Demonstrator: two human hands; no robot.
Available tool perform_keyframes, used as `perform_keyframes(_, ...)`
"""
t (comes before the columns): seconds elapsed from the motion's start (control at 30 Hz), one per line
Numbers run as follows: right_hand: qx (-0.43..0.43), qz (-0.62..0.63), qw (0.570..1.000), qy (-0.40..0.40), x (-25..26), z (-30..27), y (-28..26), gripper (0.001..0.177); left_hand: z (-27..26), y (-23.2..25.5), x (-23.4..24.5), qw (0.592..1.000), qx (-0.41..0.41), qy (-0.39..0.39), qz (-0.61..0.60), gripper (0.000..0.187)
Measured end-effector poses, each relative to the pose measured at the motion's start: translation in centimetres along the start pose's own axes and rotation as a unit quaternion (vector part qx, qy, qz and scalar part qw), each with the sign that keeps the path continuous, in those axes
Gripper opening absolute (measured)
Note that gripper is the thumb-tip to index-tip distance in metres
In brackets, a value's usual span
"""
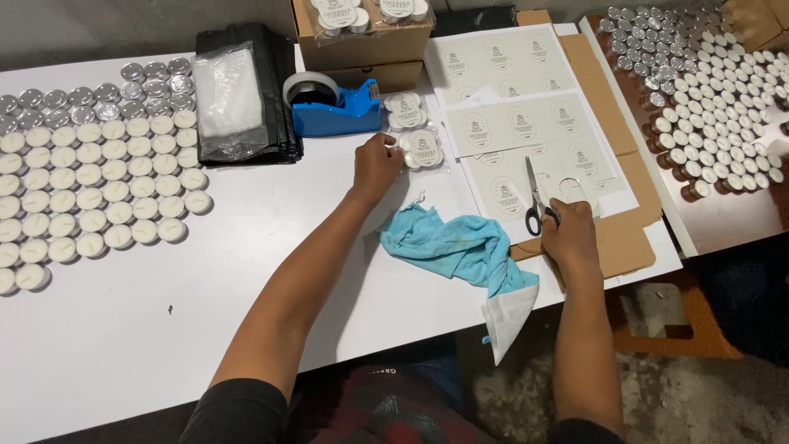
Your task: The person is using scissors to cut out circular labels from a printed sheet of paper on a work table.
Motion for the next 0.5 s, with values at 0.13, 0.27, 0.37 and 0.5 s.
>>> perform_keyframes(0.13,0.014,0.024,0.999,0.019,-0.6,-0.1,0.3,0.043,1.5,0.2,0.4,0.999,-0.026,0.015,0.043,0.028)
perform_keyframes(0.27,-0.003,0.032,0.999,0.025,0.1,-1.3,-1.6,0.052,2.4,-0.4,0.4,0.997,-0.023,0.022,0.064,0.027)
perform_keyframes(0.37,0.002,0.022,0.999,0.036,-0.4,-1.3,-0.8,0.053,2.6,-0.7,0.4,0.996,-0.024,0.025,0.081,0.026)
perform_keyframes(0.5,0.019,-0.001,0.999,0.047,-0.9,-1.0,0.1,0.049,2.7,-0.8,0.4,0.998,-0.019,0.025,0.055,0.025)
Point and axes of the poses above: each hand's wrist, its own z-axis towards the middle knuckle, its own x-axis out of the back of the hand, y = z × x, the point moved 2 cm from there along z, towards the middle knuckle, and after that the axes turned 9 degrees about x, right-handed, at the moved point
